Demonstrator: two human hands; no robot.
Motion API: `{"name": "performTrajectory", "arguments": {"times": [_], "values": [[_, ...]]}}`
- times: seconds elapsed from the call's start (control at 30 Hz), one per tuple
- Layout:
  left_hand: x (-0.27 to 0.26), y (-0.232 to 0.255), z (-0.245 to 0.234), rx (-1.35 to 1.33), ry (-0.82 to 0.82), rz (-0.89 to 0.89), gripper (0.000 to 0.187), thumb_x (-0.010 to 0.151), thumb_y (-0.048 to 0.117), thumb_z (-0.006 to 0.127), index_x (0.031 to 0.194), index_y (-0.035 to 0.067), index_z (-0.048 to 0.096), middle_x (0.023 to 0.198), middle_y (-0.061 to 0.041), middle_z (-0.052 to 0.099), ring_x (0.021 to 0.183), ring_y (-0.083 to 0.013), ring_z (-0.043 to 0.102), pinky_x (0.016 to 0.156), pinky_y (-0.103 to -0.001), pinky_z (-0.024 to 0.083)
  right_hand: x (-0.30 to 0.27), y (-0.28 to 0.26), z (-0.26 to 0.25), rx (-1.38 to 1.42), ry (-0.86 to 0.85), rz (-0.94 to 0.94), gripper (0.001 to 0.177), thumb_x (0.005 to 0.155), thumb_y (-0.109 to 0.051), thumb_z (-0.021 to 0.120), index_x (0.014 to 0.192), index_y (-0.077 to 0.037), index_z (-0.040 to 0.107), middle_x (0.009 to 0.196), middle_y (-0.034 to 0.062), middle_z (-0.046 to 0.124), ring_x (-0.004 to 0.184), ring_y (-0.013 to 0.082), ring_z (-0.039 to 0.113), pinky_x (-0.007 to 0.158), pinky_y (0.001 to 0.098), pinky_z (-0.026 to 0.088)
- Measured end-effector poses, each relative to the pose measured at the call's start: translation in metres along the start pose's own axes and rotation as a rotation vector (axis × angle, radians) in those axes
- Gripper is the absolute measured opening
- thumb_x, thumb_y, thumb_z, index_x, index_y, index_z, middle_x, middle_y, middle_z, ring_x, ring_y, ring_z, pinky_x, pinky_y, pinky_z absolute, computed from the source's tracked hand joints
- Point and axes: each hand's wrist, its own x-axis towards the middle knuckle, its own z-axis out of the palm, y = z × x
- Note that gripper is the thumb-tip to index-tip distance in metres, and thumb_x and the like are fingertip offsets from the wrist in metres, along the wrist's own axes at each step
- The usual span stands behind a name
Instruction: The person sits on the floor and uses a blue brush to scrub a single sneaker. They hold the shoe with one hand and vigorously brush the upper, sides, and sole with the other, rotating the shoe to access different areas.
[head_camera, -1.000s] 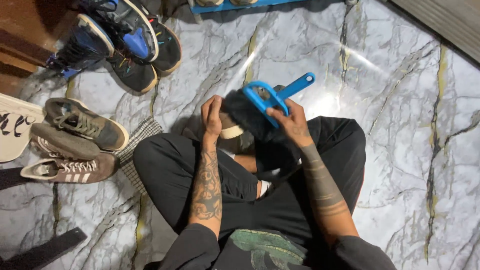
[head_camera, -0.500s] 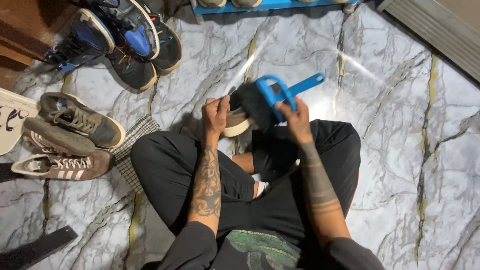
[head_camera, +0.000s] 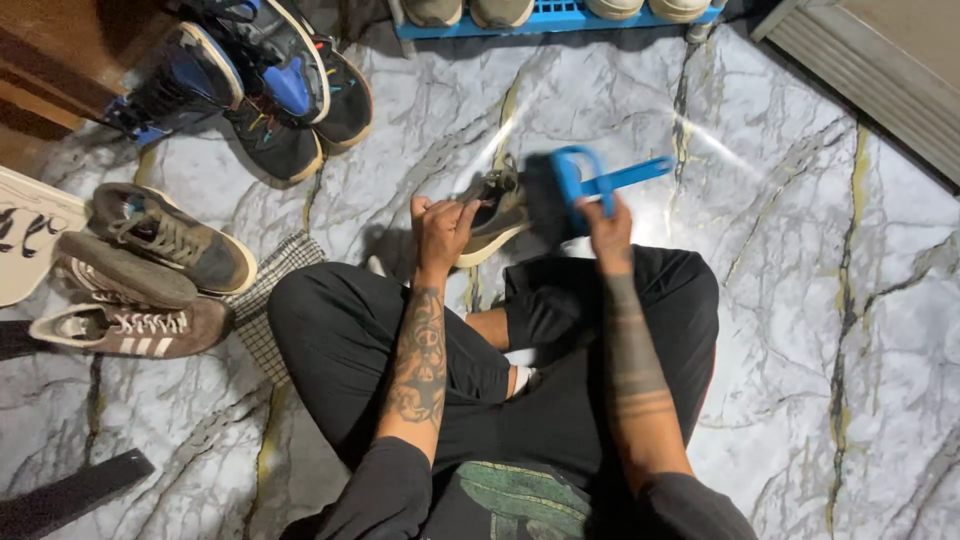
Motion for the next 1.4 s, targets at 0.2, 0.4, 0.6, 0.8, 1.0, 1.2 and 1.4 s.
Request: {"name": "performTrajectory", "arguments": {"times": [0.2, 0.4, 0.6, 0.8, 1.0, 1.2, 1.4], "values": [[-0.01, 0.0, 0.008, -0.066, -0.04, -0.026, 0.052, 0.103, 0.031, 0.065, 0.056, 0.017, 0.05, 0.051, -0.003, 0.052, 0.057, -0.0262, 0.062, 0.07, -0.034, 0.04, -0.01, -0.054, -0.024, -0.036, 0.095, 0.027, 0.019, 0.09, -0.023, 0.082, 0.084, -0.015, 0.066, 0.076, 0.0013, 0.063, 0.079, 0.0168, 0.06, 0.08, 0.0354, 0.05], [-0.026, -0.007, 0.031, -0.003, -0.159, -0.024, 0.05, 0.096, 0.03, 0.066, 0.051, 0.014, 0.053, 0.051, -0.008, 0.057, 0.058, -0.0308, 0.064, 0.067, -0.039, 0.042, 0.013, 0.032, -0.023, -0.156, 0.136, 0.024, 0.024, 0.086, -0.025, 0.084, 0.084, -0.012, 0.064, 0.073, 0.008, 0.06, 0.075, 0.0252, 0.059, 0.075, 0.0419, 0.047], [-0.042, -0.02, 0.047, 0.15, -0.231, -0.019, 0.045, 0.089, 0.033, 0.062, 0.047, 0.019, 0.058, 0.049, -0.003, 0.059, 0.057, -0.0268, 0.065, 0.068, -0.038, 0.045, -0.019, -0.032, 0.002, -0.056, 0.013, 0.015, 0.021, 0.082, -0.022, 0.088, 0.084, -0.015, 0.069, 0.075, 0.0022, 0.068, 0.078, 0.0166, 0.065, 0.079, 0.0349, 0.052], [-0.043, -0.031, 0.049, -0.019, -0.11, -0.239, 0.04, 0.092, 0.028, 0.065, 0.055, 0.018, 0.051, 0.055, -0.005, 0.055, 0.062, -0.0312, 0.063, 0.063, -0.038, 0.049, 0.03, 0.075, -0.027, -0.182, 0.228, 0.02, 0.026, 0.081, -0.024, 0.09, 0.085, -0.014, 0.066, 0.073, 0.0095, 0.067, 0.073, 0.0299, 0.067, 0.074, 0.0408, 0.051], [-0.034, -0.013, 0.003, 0.007, -0.2, -0.939, 0.06, 0.085, 0.064, 0.069, 0.103, 0.008, 0.06, 0.104, -0.018, 0.062, 0.108, -0.0408, 0.063, 0.094, -0.051, 0.049, -0.025, -0.045, 0.002, 0.108, -0.107, 0.162, 0.022, 0.08, -0.029, 0.088, 0.086, -0.017, 0.07, 0.077, -0.0045, 0.064, 0.078, 0.0134, 0.06, 0.079, 0.0318, 0.05], [-0.04, -0.003, -0.005, -0.22, -0.568, -1.263, 0.101, 0.078, 0.063, 0.074, 0.145, -0.003, 0.037, 0.148, -0.033, 0.043, 0.137, -0.047, 0.048, 0.112, -0.055, 0.039, 0.027, 0.07, -0.018, -0.12, 0.181, 0.17, 0.02, 0.085, -0.029, 0.084, 0.09, -0.016, 0.069, 0.08, 0.0048, 0.069, 0.08, 0.0234, 0.068, 0.079, 0.0355, 0.051], [-0.018, 0.019, -0.019, -0.259, -0.7, -1.283, 0.093, 0.083, 0.059, 0.067, 0.139, -0.011, 0.045, 0.136, -0.031, 0.058, 0.093, -0.0366, 0.075, 0.065, -0.039, 0.063, -0.036, -0.054, 0.018, 0.111, -0.09, 0.151, 0.018, 0.079, -0.026, 0.088, 0.087, -0.018, 0.074, 0.078, -0.0039, 0.068, 0.08, 0.011, 0.064, 0.083, 0.028, 0.052]]}}
